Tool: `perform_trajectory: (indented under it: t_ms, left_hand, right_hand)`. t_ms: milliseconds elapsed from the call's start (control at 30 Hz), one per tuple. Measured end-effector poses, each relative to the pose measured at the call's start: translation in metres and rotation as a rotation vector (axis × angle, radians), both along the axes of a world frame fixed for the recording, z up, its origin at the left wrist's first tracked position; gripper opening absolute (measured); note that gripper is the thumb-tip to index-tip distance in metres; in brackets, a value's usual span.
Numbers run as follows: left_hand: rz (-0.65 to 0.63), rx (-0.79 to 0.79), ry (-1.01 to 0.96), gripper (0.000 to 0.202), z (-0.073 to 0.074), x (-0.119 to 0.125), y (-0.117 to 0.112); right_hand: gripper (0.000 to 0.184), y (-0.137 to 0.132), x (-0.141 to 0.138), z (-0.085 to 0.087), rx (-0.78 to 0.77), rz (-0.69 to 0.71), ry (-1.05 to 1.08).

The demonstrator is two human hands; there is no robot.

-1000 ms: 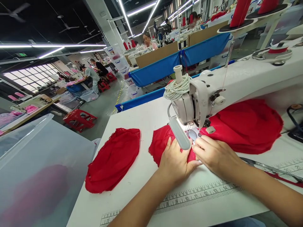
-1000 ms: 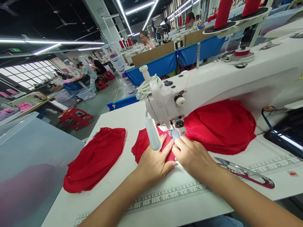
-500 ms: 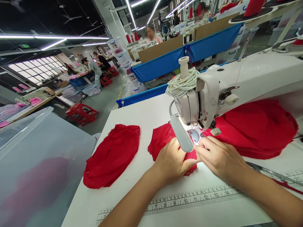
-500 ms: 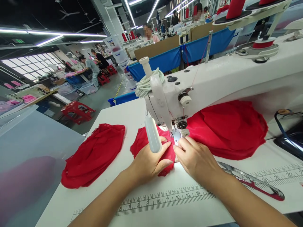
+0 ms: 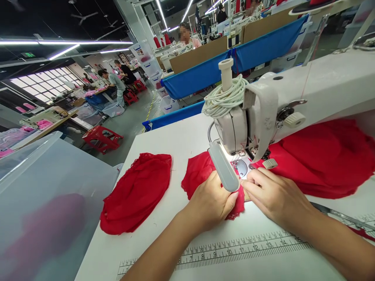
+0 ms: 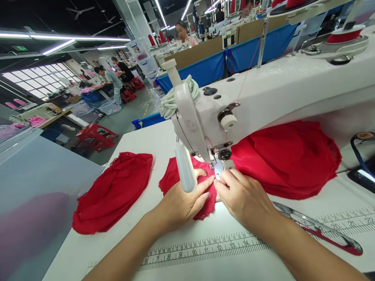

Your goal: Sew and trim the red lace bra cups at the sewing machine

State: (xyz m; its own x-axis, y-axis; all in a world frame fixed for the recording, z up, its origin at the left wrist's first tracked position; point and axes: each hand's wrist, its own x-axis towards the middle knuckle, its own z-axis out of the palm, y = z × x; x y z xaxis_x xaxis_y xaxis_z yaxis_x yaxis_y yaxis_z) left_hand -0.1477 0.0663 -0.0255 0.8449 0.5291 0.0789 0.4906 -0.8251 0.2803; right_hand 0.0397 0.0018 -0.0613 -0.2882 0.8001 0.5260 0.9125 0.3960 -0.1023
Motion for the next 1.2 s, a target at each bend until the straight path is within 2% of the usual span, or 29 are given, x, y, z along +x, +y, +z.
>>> perform_trajectory:
  t_ms: [567,867,1200]
  left_hand:
    - [-0.033,0.134,-0.065,0.043,-0.01,-0.002,0.0]
    - [-0.053,0.196,-0.046,0.04,-0.013,-0.002,0.0]
    - [-0.052,0.158,-0.062,0.043,-0.015,-0.001,-0.002]
  right_hand:
    - [0.027,0.001,0.001,0.0,0.013,0.015,0.001]
    - [0.027,0.001,0.0,-0.001,0.015,0.004,-0.005]
    - [0.027,0.001,0.001,0.001,0.009,0.014,-0.001]
